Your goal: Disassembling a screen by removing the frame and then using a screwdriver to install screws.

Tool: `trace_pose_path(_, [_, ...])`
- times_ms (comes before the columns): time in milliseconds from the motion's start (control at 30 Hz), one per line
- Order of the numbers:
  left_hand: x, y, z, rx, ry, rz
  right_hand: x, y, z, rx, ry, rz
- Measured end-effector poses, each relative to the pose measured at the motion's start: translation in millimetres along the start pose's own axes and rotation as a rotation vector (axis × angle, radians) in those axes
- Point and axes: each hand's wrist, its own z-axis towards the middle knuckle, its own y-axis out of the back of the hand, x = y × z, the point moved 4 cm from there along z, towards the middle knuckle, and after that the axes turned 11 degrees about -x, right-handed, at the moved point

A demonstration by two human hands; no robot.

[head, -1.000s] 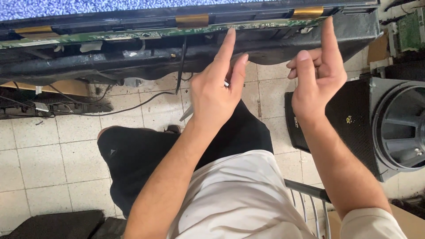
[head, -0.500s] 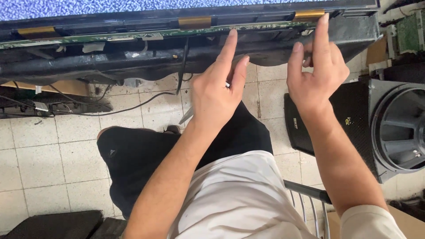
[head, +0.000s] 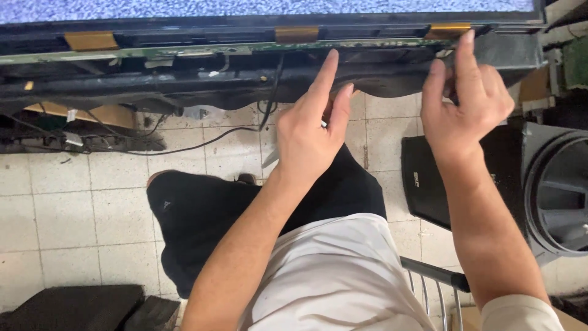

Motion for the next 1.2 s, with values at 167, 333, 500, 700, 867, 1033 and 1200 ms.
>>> trace_pose_path(167, [9.0, 4.0, -3.5, -0.062, 0.007, 0.001, -2.6, -0.3, -2.3, -0.02, -0.025, 0.049])
trace_pose_path(333, [6.4, 3.9, -5.4, -0.043, 0.023, 0.014, 2.7, 3.7, 2.0, 0.0, -0.038, 0.061])
trace_pose_path(500, [6.4, 3.4, -4.3, -0.031, 0.044, -0.009, 26.8, 6.8, 17.3, 0.021, 0.018, 0.068])
trace_pose_path(700, [2.7, 10.1, -2.7, -0.059, 0.079, -0.044, 78.5, -12.7, 51.1, 0.123, 0.1, 0.182])
trace_pose_path(867, [-0.8, 24.3, 1.2, -0.07, 0.12, -0.068, 88.6, -22.7, 50.8, 0.156, 0.088, 0.159])
trace_pose_path(1033, [-4.1, 43.6, 5.6, -0.158, 0.073, -0.055, 90.3, -27.3, 45.1, 0.174, 0.054, 0.139])
trace_pose_path(1200, [1.3, 55.8, 7.7, -0.195, 0.108, -0.07, 92.2, -29.1, 46.0, 0.158, 0.069, 0.08])
